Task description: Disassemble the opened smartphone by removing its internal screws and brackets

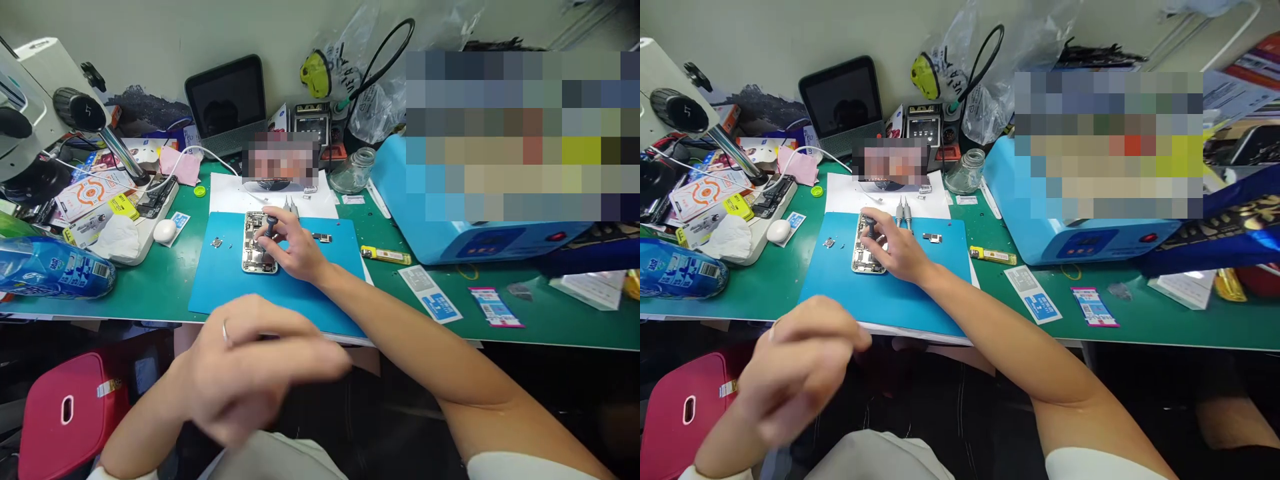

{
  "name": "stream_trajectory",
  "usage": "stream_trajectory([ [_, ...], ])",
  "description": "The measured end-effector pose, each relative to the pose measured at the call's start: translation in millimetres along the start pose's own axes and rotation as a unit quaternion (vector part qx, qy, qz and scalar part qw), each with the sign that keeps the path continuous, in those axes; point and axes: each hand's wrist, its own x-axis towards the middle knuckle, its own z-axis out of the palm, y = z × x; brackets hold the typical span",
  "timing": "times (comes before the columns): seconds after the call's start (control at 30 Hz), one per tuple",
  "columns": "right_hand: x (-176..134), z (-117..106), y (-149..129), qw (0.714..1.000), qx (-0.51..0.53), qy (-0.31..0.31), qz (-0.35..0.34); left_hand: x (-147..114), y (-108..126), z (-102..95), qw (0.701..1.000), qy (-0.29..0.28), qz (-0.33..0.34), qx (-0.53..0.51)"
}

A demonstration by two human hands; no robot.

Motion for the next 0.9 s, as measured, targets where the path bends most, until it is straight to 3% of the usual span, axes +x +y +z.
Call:
stream_trajectory([
  [0.07,0.1,1.0,0.6,1.0,-0.002,0.003,0.0,1.4,-27.3,15.9,0.999,0.028,0.037,0.018],
  [0.13,0.0,1.9,0.8,1.0,-0.002,0.003,0.002,-2.1,-53.7,31.8,0.992,0.055,-0.017,0.115],
  [0.27,-0.2,2.8,-1.3,1.0,0.013,0.004,0.007,-13.6,-85.5,52.2,0.973,0.018,-0.071,0.221],
  [0.5,-1.3,4.1,-2.9,0.999,0.036,0.016,0.018,-18.5,-84.3,57.5,0.958,-0.045,-0.103,0.264],
  [0.9,-7.7,8.2,-4.0,0.998,0.054,0.012,0.006,-17.6,-83.2,61.7,0.942,-0.075,-0.123,0.304],
])
